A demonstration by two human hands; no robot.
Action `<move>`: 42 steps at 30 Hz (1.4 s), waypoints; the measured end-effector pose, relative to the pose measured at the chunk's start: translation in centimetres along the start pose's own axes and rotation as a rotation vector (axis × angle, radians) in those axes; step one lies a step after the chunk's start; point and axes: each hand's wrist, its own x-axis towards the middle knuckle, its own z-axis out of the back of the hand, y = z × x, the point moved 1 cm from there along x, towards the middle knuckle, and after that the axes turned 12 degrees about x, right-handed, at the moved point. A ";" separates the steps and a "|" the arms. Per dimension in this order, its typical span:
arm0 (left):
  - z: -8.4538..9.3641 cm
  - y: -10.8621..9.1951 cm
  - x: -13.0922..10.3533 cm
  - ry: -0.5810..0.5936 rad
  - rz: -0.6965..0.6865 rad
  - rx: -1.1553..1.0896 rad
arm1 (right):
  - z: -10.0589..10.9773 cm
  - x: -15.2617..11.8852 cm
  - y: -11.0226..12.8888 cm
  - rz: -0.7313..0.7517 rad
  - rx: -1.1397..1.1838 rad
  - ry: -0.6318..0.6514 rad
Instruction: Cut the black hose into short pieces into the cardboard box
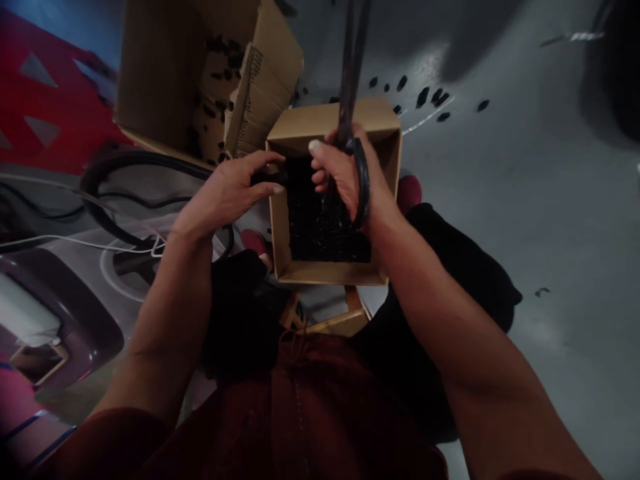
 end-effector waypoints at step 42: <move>0.7 2.0 -0.8 -0.145 0.138 0.430 | 0.9 0.3 2.4 0.412 -0.147 -0.036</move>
